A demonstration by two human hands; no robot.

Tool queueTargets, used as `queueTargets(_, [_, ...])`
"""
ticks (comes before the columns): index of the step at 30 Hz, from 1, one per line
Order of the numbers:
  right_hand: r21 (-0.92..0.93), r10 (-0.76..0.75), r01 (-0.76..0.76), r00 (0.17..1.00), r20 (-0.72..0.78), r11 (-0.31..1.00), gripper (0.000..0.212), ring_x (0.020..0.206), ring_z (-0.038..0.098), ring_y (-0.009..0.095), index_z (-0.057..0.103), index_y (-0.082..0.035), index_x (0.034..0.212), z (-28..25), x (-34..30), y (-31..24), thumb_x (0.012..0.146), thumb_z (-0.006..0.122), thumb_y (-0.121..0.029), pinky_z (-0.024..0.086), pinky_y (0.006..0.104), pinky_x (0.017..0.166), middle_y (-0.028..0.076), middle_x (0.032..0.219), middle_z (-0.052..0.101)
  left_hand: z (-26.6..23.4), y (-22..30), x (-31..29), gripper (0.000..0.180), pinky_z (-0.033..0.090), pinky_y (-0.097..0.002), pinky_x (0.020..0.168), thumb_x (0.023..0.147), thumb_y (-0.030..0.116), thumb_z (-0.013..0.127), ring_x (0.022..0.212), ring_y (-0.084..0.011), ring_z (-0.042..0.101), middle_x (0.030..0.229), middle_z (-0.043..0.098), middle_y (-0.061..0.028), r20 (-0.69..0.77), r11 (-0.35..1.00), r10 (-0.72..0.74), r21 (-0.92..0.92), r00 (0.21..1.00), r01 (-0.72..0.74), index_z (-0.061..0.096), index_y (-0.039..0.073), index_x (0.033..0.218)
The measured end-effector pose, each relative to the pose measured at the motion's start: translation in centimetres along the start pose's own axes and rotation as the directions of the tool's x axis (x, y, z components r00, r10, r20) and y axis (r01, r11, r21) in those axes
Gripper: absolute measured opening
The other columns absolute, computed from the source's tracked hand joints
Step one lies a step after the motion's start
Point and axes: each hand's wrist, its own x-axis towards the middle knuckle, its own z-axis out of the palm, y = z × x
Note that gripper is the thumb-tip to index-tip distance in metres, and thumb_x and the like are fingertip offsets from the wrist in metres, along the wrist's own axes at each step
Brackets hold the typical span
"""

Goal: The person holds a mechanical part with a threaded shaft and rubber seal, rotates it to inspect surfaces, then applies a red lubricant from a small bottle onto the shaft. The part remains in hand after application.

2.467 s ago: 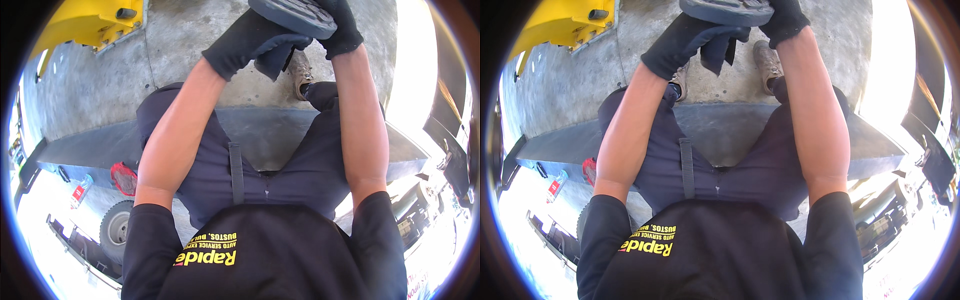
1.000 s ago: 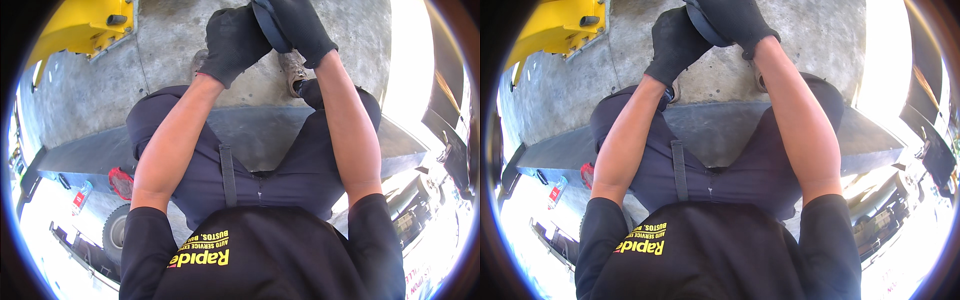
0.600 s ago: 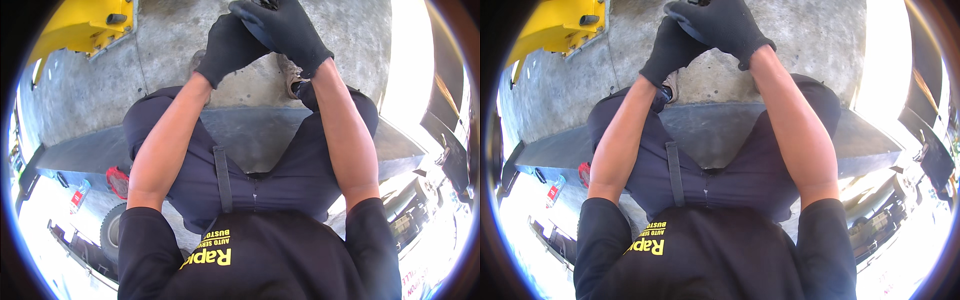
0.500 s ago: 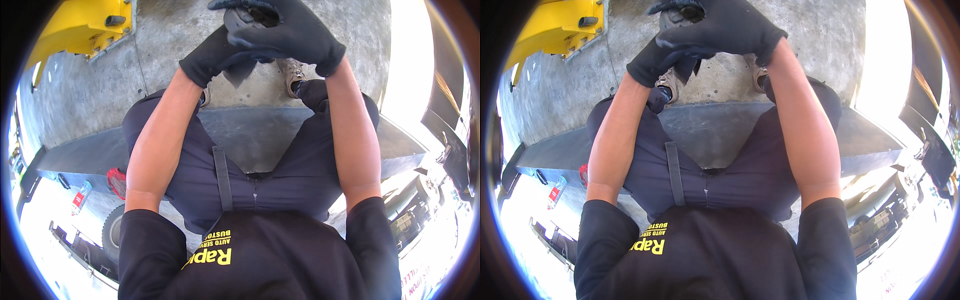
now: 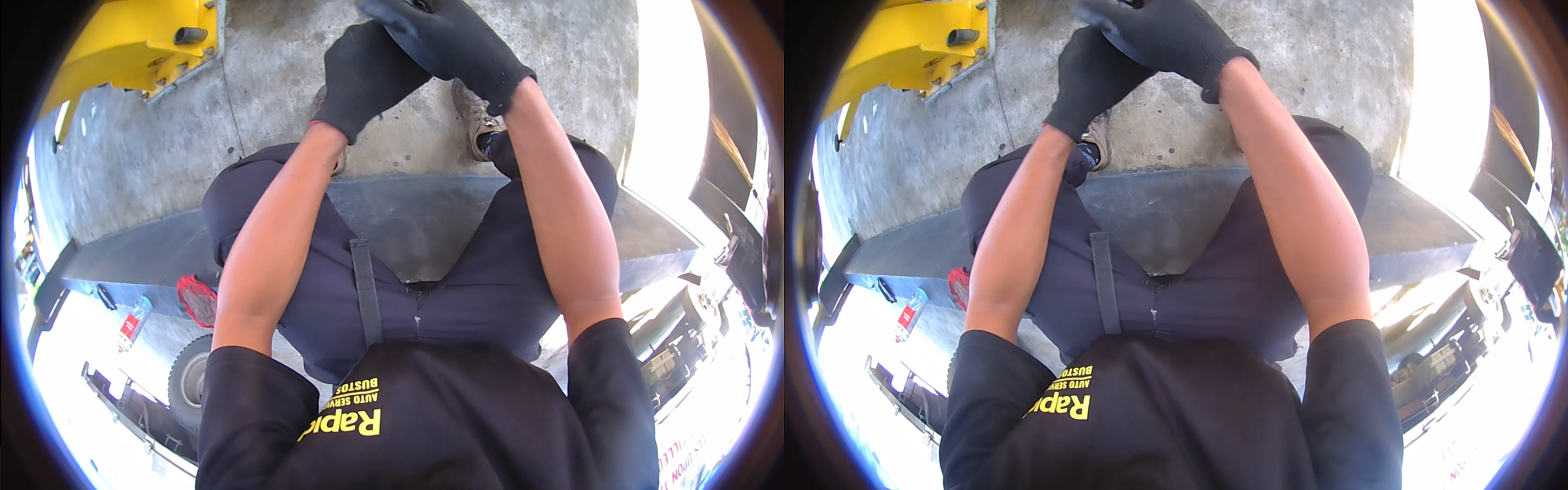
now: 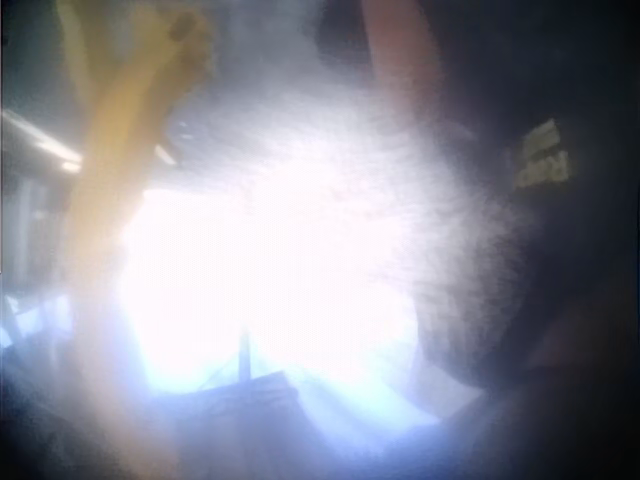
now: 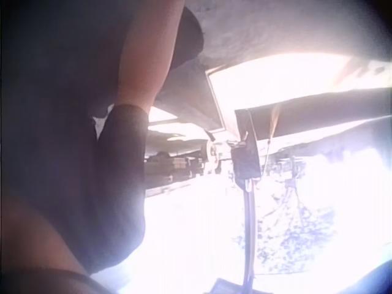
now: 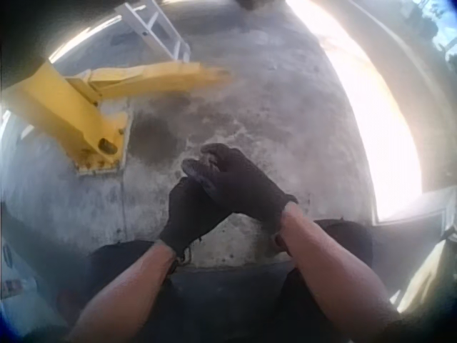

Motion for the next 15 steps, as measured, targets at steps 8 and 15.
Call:
queueTargets(8, [0.437, -0.327, 0.318, 0.943, -0.058, 0.841, 0.073, 0.14, 0.059, 0.024, 0.053, -0.004, 0.161, -2.6, -1.4, -1.9, 0.098, 0.084, -0.023, 0.049, 0.0395, 0.118, 0.016, 0.158, 0.057, -3.9, -5.8, 0.7, 0.024, 0.06, -0.0328, 0.083, 0.109, 0.008, 0.066, 0.092, -0.0148, 0.07, 0.103, 0.071, -0.0033, 0.421, 0.157, 0.147, -0.904, 0.895, 0.399, 0.067, 0.004, 0.133])
queueTargets(15, [0.604, 0.104, -0.032, 0.991, -0.086, 0.797, 0.056, 0.128, 0.066, 0.02, 0.065, -0.002, 0.149, 0.8, -1.3, -0.9, 0.098, 0.081, -0.018, 0.055, 0.0367, 0.11, 0.013, 0.138, 0.069, 1.1, -3.1, -0.5, 0.042, 0.057, -0.0387, 0.1, 0.102, 0.039, 0.075, 0.119, -0.0289, 0.071, 0.124, 0.075, -0.0142, 0.001, 0.964, 0.199, 0.182, 0.98, -0.196, 0.071, 0.011, 0.132])
